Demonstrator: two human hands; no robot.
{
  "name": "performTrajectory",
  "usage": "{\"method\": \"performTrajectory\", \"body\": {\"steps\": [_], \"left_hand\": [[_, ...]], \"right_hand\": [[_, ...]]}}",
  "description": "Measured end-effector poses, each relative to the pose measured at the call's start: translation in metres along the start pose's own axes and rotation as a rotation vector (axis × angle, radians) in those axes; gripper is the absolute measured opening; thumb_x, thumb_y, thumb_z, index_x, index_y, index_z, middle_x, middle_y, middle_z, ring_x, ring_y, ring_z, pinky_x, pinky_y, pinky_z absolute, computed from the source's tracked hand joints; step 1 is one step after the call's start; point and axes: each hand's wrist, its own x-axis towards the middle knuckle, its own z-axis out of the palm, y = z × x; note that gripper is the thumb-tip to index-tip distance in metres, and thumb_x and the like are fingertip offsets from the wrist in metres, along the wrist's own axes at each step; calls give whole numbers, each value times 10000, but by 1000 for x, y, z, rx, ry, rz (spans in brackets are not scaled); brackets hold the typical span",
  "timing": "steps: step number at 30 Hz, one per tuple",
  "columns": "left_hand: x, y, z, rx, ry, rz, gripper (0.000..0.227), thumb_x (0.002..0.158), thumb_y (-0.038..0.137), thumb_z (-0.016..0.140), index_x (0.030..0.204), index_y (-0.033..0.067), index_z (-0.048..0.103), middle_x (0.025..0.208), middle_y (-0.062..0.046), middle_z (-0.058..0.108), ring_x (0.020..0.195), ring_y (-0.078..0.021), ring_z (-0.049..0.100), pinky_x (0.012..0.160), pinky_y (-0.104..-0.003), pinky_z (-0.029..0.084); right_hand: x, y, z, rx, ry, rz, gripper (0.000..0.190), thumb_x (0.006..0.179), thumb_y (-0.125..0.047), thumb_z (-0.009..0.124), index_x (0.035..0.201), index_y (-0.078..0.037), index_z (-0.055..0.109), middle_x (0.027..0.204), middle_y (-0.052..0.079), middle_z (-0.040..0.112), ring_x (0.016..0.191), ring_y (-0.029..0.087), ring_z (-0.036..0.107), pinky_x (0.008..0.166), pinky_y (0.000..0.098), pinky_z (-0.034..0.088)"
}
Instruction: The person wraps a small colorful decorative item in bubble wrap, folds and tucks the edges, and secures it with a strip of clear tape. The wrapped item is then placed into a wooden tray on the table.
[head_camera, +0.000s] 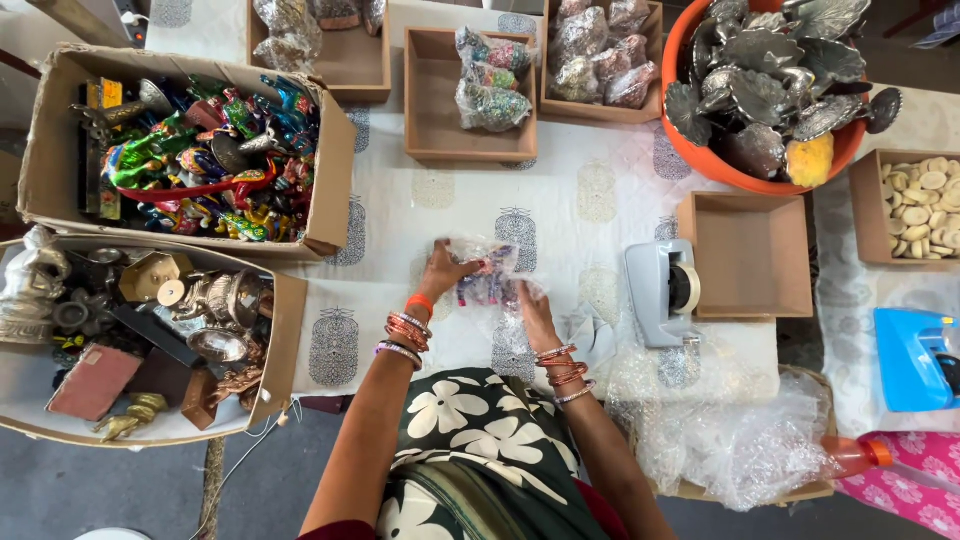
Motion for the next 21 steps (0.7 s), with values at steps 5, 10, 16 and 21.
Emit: {"method": "performTrajectory", "body": {"steps": [5, 10, 16, 21], "left_hand": [[-29, 18, -7, -494, -252, -170, 643, 741, 303, 911, 1189, -80, 654, 1171, -249, 714, 999, -295, 724, 872, -402, 587], [-51, 34, -5, -649, -258, -7, 400, 791, 193, 833, 1100, 3, 664, 1093, -148, 754, 890, -213, 711, 784, -354, 572], [-60, -1, 13, -435, -86, 342, 341, 788, 176, 815, 1019, 1, 636, 987, -78, 735, 856, -183, 681, 752, -346, 548], [-73, 16, -2, -206, -142, 443, 334, 790, 178, 877, 978, -10, 675, 894, -76, 710, 844, -175, 640, 801, -335, 543]], "right_hand": [[-10, -19, 0, 283, -8, 231, 647, 947, -563, 569, 1433, -136, 556, 1331, 48, 649, 1102, 186, 559, 805, 334, 437], [3, -12, -5, 582, -119, 74, 489, 1022, -469, 619, 1317, -79, 613, 1201, 69, 689, 1086, 195, 647, 914, 368, 549], [-8, -25, -6, 658, -79, 133, 427, 1016, -402, 591, 1317, -101, 628, 1136, 39, 717, 996, 167, 681, 840, 338, 561], [-21, -22, -16, 648, -87, 187, 422, 976, -343, 606, 1313, -89, 613, 1177, 55, 714, 1019, 181, 688, 854, 349, 582]]}}
